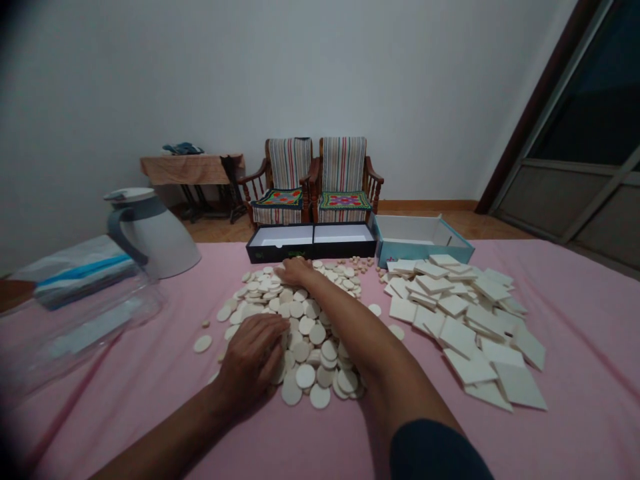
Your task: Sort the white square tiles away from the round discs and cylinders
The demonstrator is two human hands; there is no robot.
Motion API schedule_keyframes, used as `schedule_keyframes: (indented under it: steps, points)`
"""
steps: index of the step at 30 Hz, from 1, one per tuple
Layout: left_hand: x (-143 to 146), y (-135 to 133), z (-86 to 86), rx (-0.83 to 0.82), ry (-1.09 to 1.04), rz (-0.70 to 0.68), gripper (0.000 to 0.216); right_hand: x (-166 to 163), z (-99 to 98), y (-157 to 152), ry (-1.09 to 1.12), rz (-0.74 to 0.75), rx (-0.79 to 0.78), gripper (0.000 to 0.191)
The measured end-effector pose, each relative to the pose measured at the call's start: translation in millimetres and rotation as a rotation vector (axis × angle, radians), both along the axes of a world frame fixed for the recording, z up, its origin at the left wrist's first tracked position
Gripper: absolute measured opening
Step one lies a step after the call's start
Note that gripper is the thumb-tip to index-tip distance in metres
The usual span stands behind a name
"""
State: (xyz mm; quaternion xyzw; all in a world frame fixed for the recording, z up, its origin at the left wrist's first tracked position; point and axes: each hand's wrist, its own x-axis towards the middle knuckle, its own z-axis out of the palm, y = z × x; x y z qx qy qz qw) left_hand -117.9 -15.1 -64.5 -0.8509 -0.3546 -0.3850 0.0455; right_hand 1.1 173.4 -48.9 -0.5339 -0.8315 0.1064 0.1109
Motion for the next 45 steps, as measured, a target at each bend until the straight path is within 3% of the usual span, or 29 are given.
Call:
schedule_keyframes:
  steps: [5,10,14,18,22,25,28,32,35,40,43,45]
  points:
    - [0.4,3.7,-1.1,0.01,0.001,0.023,0.019,17.9,4.0,-7.1,0.013,0.02,-0.037,0.033]
    - [0.4,5.7,-2.7,0.017,0.016,0.044,0.016,50.3,15.6,-34.0,0.043,0.099,-0.06,0.034]
    - [-0.9,7.3,-5.6,0.02,0.031,0.047,0.017,85.8,22.7,-66.7,0.151,0.087,0.066,0.041]
    - [-2.2,8.6,-7.1,0.019,0.043,0.038,0.019,150.2,24.5,-97.4,0.251,-0.136,0.286,0.04]
    - [-2.2,9.6,-6.4,0.022,0.053,0.049,0.02,231.1,27.8,-112.1,0.097,-0.475,0.522,0.038]
    - [-1.9,10.8,-5.8,0.009,0.043,0.063,0.019,268.1,33.2,-112.9,0.039,-0.679,0.658,0.043]
    - [-3.0,12.3,-5.7,0.003,0.024,0.075,0.019,264.2,35.5,-114.2,0.132,-0.646,0.703,0.043]
    - [-10.7,16.8,-3.0,0.034,-0.029,0.101,0.019,217.9,25.6,-135.3,0.317,-0.297,0.498,0.029]
    - [-19.7,26.2,4.4,0.017,-0.064,0.133,0.018,189.2,11.8,-164.3,0.347,-0.147,0.367,0.024]
    - [-21.9,64.4,25.2,-0.09,0.035,0.233,0.025,182.6,-7.6,-200.8,0.381,-0.152,0.256,0.021]
    - [-9.2,97.2,36.6,-0.281,0.239,0.431,0.032,186.9,-13.8,-207.9,0.41,-0.219,0.221,0.02]
    - [2.8,118.2,40.8,-0.348,0.304,0.473,0.038,187.8,-16.5,-209.6,0.421,-0.274,0.198,0.019]
